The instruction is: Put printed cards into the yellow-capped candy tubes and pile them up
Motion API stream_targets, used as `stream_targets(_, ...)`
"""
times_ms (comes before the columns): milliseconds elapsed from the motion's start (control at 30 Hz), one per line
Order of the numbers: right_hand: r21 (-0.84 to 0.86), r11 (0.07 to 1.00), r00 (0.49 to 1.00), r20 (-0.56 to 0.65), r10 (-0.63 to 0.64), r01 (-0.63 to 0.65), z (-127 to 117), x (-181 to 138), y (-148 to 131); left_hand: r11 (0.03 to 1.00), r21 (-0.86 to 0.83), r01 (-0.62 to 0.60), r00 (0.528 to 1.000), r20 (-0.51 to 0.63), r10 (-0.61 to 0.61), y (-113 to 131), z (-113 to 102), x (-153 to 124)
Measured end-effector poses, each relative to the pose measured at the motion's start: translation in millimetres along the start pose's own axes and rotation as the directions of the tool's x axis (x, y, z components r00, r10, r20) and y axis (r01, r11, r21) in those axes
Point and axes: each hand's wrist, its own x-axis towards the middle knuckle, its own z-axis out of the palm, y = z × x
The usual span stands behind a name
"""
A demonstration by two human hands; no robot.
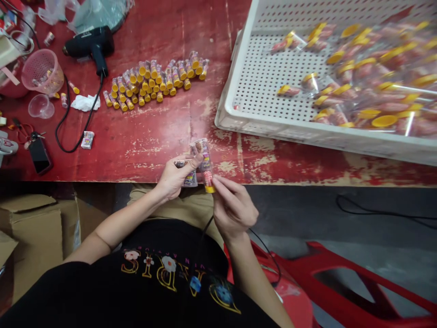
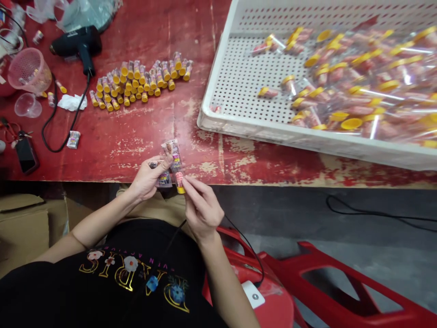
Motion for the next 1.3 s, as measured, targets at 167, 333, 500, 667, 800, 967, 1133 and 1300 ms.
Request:
stream_targets(167, 0.271, 0.912, 0.944, -0.035, 0.328, -0.307, 9.1, 0.8, -3.0, 0.999, 0.016, 0.039, 0.999, 0.011, -0.040, -1.5, 0.3, -0.7)
stream_targets(333, 0.071, 0.995, 0.998, -0.021, 0.067, -0.065, 12.5, 20.2, -1.3, 0.999, 0.016, 0.044, 0.998, 0.035, -0.044, -7.5, 2.3, -1.5)
stream_targets(500, 0.074, 0.997, 0.996, -0.091, 0.001, 0.006, 18.7, 40.0, 1.8, 1.000, 0.015, 0.023, 0.999, 0.047, -0.024, -6.1, 3.8, 0.9)
stream_targets(667, 0.085, 0.996, 0.992, -0.126, 0.002, 0.009, 32.1, 50.9, 4.9, 1.000, -0.025, 0.018, 0.998, 0.063, -0.016, -1.1, 1.6, 9.5)
stream_targets(800, 0.068, 0.997, 0.991, -0.131, 0.033, -0.025, 41.3, 58.7, 11.5, 0.999, -0.048, 0.021, 1.000, 0.020, -0.020, 0.9, -2.4, 19.4)
stream_targets(967, 0.129, 0.985, 0.986, -0.110, 0.127, -0.113, 55.2, 61.2, 16.9, 0.996, -0.081, 0.041, 0.999, -0.029, -0.044, 6.6, -8.1, 34.0)
stream_targets(1133, 0.180, 0.928, 0.939, -0.055, 0.340, -0.326, 89.0, 96.5, 48.6, 0.948, -0.279, 0.153, 0.976, -0.109, -0.190, 20.9, -18.2, 54.8)
stream_targets(1300, 0.136, 0.975, 0.977, -0.103, 0.188, -0.174, 173.3, 207.2, 116.1, 0.896, -0.426, 0.125, 0.952, -0.203, -0.229, 30.6, -35.5, 60.9)
